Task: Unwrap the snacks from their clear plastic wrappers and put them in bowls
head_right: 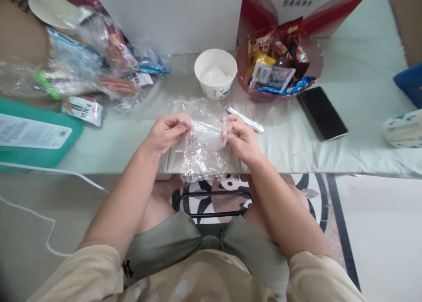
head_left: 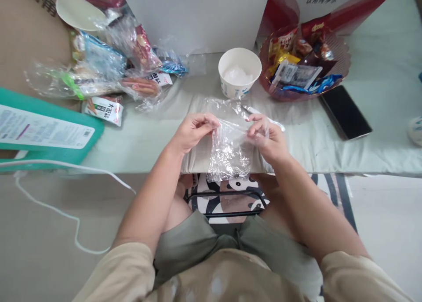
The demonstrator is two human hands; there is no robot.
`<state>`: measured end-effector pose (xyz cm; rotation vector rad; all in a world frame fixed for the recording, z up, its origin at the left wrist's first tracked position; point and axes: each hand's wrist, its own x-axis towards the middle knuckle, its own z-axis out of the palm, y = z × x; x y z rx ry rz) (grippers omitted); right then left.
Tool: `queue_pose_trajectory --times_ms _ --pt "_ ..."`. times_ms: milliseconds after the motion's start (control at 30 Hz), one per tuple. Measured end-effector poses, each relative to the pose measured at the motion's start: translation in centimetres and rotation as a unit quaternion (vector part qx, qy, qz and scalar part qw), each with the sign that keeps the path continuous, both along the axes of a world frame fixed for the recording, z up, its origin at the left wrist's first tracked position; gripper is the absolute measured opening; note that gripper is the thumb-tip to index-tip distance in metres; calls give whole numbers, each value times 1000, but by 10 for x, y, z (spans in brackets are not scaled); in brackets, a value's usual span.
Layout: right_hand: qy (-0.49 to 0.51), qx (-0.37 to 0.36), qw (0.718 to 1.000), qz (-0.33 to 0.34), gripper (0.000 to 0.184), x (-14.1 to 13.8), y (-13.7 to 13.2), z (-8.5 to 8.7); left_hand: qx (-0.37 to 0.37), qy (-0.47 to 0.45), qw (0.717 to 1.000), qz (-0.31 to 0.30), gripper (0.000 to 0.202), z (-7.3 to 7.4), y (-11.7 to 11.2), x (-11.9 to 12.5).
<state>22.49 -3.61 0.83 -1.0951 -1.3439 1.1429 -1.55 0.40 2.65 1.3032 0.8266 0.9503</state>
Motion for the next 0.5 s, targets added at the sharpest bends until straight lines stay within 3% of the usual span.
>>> queue_pose_trajectory --times_ms 67,167,267,333,433,500 --pt "-7 -1 1000 -25 22 1 1 -2 47 33 998 3 9 0 1 -1" --pt "54 -55 994 -81 17 1 4 -2 118 99 988 20 14 0 0 -4" --pt "151 -135 976 -74 41 0 6 0 192 159 968 35 24 3 -2 -7" --pt "159 -178 970 -45 58 -1 6 1 215 171 961 33 26 6 -4 -9" --pt "88 -189 978 -12 84 -5 3 5 174 120 977 32 14 11 -7 -10" --pt "49 -167 985 2 88 -7 1 9 99 37 993 54 24 14 -8 -6"
